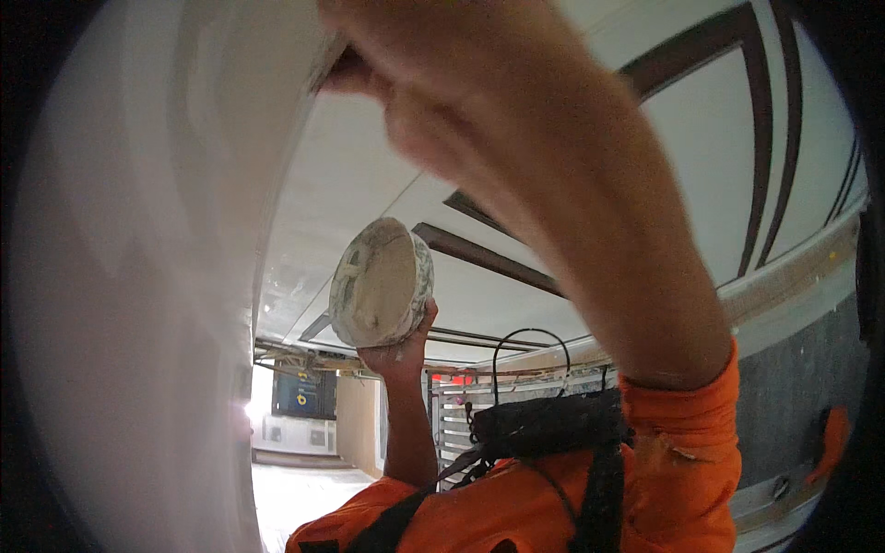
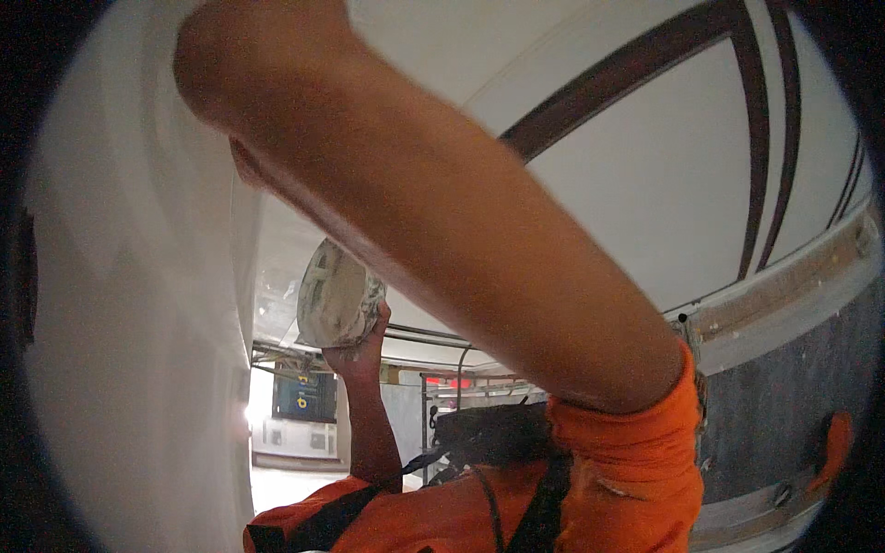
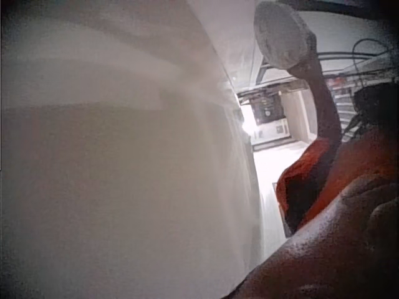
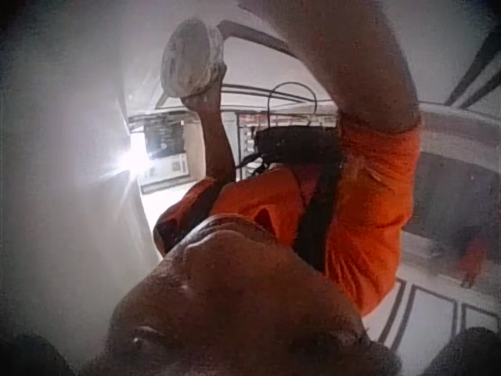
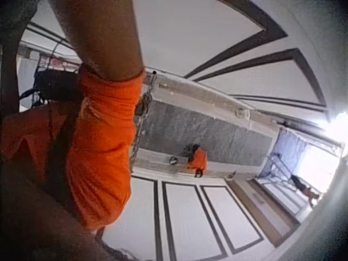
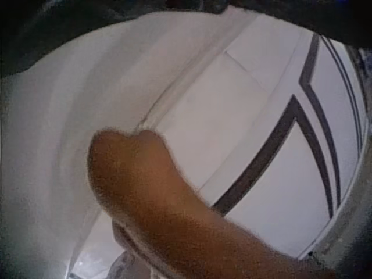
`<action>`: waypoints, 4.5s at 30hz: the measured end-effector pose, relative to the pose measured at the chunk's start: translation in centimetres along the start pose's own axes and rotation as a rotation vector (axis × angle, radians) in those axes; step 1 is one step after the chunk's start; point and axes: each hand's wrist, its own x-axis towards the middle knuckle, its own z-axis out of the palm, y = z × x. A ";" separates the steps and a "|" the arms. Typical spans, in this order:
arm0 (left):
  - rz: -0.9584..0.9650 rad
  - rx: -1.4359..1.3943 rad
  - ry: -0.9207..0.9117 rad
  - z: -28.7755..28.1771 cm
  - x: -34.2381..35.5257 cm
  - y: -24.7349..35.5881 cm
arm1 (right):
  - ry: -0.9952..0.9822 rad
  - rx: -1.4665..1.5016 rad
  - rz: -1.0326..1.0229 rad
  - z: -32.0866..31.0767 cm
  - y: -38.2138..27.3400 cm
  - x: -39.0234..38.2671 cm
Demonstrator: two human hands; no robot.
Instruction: The person applies drywall compound to a ceiling and wall with a trowel while holding a bucket, scraping the tool against the bucket edge to collect material.
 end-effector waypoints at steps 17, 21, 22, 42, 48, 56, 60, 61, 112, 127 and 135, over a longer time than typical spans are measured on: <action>0.256 0.879 -0.105 -3.7 1.6 2.1 | 0.001 0.324 0.003 1.9 1.9 1.1; 0.238 0.783 -0.057 -3.9 1.2 2.1 | 0.348 0.387 -0.231 2.3 6.5 2.6; 0.101 0.496 -0.115 -2.7 1.0 1.8 | 0.319 0.541 -0.026 1.6 7.6 4.4; 0.290 0.530 0.062 -3.2 -1.6 2.9 | 0.499 -0.099 -0.750 4.3 11.5 8.5; 0.454 0.965 0.222 -4.0 -4.1 4.5 | 0.306 -0.014 -0.678 10.3 19.8 3.3; 0.483 0.583 0.240 -4.2 -6.6 6.9 | -0.011 -0.147 -0.597 13.6 26.2 -1.8; 0.496 0.494 0.285 -4.0 -6.2 7.3 | -0.288 -0.285 -0.599 12.7 27.5 -3.1; 0.518 0.629 0.291 -4.4 -6.1 7.5 | -0.334 -0.285 -0.534 12.3 27.0 -3.3; 0.469 0.881 0.110 -2.2 -3.2 1.9 | -0.132 0.383 0.233 -5.1 4.3 8.7; 0.484 1.089 0.042 0.2 -1.9 -0.9 | 0.497 -0.167 -0.774 -0.7 5.2 12.3; 0.438 0.606 0.135 2.5 -3.9 -1.9 | -0.210 -0.509 -0.776 2.0 14.8 4.3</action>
